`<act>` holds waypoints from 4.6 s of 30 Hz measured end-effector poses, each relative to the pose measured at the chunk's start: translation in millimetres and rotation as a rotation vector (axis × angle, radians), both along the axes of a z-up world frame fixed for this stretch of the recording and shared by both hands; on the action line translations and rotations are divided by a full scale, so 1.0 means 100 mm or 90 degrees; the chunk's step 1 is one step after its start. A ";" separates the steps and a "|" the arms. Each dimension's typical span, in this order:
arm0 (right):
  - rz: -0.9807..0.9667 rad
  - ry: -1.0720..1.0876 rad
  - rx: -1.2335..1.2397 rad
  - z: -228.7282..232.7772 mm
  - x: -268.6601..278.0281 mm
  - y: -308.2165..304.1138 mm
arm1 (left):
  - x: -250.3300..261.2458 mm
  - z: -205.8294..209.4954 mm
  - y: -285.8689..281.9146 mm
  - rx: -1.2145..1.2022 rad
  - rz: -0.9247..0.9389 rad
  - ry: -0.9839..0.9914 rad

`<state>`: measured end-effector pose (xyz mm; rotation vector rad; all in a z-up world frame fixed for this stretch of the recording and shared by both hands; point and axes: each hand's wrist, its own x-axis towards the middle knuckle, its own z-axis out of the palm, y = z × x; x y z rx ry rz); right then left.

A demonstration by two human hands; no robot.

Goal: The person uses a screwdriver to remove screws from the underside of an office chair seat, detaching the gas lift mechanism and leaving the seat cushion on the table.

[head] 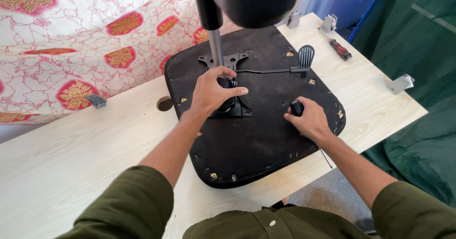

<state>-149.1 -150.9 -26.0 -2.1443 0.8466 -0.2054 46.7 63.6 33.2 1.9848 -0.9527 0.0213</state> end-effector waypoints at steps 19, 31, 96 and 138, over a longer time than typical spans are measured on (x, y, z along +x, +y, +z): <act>-0.089 -0.111 0.059 0.34 0.31 -0.44 | -0.03 -0.09 -0.03 0.018 0.183 -0.005; -0.009 -0.089 0.046 0.38 0.22 -0.52 | 0.27 -0.02 0.32 0.054 0.025 0.009; 0.119 -0.016 0.124 0.42 0.22 0.06 | 1.13 0.14 0.53 0.559 0.140 0.371; 0.105 0.009 0.171 0.52 0.21 0.07 | 1.17 0.13 0.50 0.502 0.173 0.449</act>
